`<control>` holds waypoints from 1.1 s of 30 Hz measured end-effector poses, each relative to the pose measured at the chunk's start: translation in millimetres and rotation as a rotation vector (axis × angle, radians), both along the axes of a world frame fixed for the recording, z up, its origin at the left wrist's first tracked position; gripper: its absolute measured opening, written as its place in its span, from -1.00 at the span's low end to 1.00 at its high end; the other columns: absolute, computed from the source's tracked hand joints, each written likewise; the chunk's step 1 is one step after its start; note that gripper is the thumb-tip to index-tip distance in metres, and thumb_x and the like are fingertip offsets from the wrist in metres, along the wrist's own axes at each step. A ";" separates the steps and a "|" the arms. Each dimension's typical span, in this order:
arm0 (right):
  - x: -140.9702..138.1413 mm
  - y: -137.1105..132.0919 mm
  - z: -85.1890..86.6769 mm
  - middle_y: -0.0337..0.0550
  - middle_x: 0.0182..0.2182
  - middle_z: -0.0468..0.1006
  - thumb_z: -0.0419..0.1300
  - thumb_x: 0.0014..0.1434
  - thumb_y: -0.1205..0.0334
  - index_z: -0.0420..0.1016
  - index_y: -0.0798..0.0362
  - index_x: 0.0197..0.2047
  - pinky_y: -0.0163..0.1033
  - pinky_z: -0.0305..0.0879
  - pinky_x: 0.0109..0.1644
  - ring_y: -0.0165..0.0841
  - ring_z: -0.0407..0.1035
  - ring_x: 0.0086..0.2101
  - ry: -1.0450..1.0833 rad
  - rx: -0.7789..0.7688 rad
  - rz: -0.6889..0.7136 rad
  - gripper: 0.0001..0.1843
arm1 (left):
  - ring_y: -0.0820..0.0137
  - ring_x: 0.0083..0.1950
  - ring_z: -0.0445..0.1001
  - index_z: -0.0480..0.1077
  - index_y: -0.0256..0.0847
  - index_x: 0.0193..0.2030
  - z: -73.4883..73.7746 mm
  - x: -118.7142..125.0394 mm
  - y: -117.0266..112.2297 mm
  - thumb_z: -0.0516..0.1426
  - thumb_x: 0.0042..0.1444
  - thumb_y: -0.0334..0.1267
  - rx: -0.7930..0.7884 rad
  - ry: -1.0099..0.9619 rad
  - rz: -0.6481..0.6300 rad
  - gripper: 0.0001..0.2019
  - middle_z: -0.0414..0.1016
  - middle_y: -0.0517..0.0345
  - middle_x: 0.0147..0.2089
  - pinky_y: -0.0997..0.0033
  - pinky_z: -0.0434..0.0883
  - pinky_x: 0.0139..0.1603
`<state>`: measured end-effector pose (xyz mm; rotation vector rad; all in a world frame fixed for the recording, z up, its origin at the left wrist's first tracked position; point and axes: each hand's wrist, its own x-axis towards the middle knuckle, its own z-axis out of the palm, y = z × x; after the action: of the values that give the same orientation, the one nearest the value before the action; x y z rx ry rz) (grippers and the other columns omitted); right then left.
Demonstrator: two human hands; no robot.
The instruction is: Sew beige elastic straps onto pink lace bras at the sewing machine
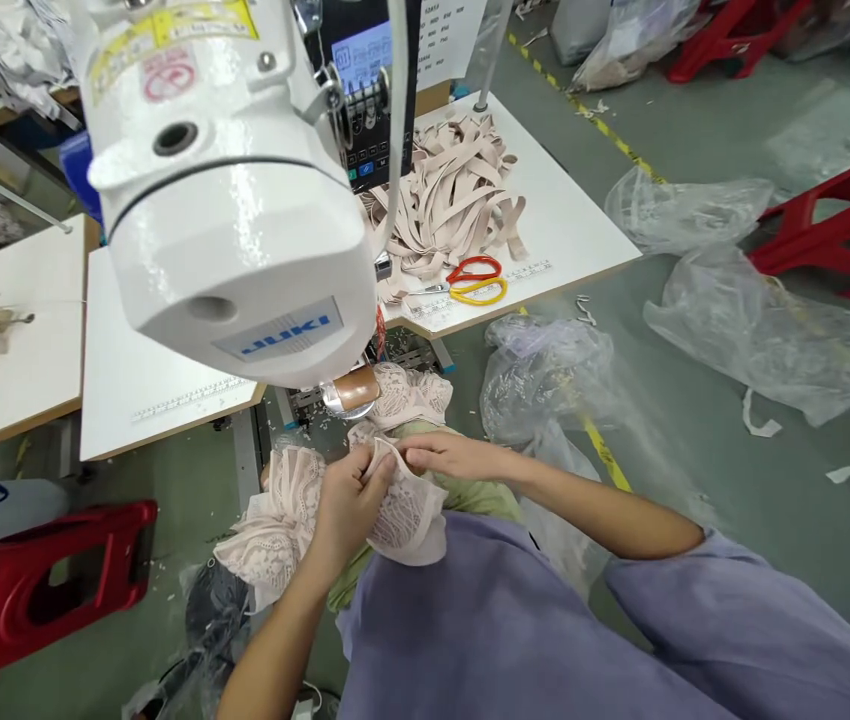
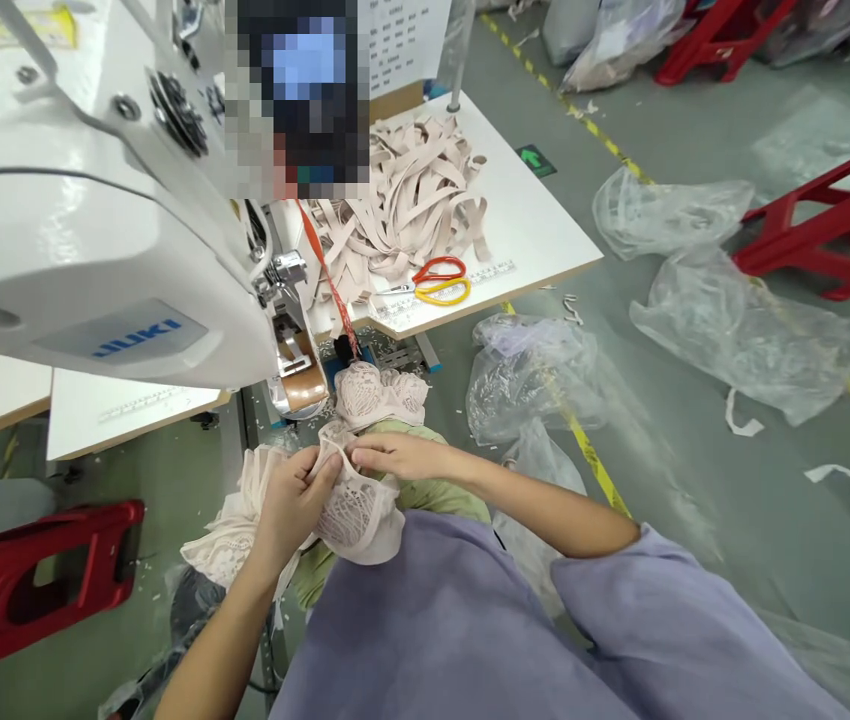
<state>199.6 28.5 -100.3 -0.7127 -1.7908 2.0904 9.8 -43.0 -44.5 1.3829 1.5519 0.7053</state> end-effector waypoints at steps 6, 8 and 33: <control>-19.8 2.3 5.9 -0.31 -0.51 0.37 0.36 0.11 -0.17 0.61 0.08 -0.18 -0.37 0.13 -0.42 -0.50 0.18 -0.50 0.135 -0.510 -0.430 -0.54 | 0.49 -0.47 0.11 0.18 -0.18 -0.50 -5.7 -1.0 0.6 0.03 0.30 0.01 -0.015 -0.046 -0.025 -0.59 0.11 0.30 -0.53 0.46 0.07 -0.44; -11.4 10.2 15.2 -0.21 -0.39 0.50 0.38 0.08 -0.14 0.64 0.07 -0.26 -0.32 0.28 -0.24 -0.44 0.33 -0.37 0.153 -0.391 -0.478 -0.58 | 0.49 -0.47 0.09 0.16 -0.18 -0.53 -5.5 -6.2 2.0 0.03 0.28 0.03 -0.038 -0.063 -0.014 -0.56 0.08 0.29 -0.55 0.46 0.07 -0.45; -12.6 -4.4 34.3 -0.15 -0.25 0.58 0.19 0.36 0.15 0.63 0.04 -0.17 -0.25 0.35 -0.09 -0.35 0.44 -0.19 0.070 0.481 -0.240 -0.79 | 0.45 -0.34 0.31 0.47 -0.23 -0.29 -3.9 -28.9 4.1 0.24 0.18 -0.06 -0.092 -0.302 0.039 -0.75 0.41 0.19 -0.37 0.48 0.27 -0.31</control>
<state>187.0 24.2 -65.9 -0.6662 -1.9499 1.4362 -19.0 -38.9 -48.5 1.1232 1.3572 0.8156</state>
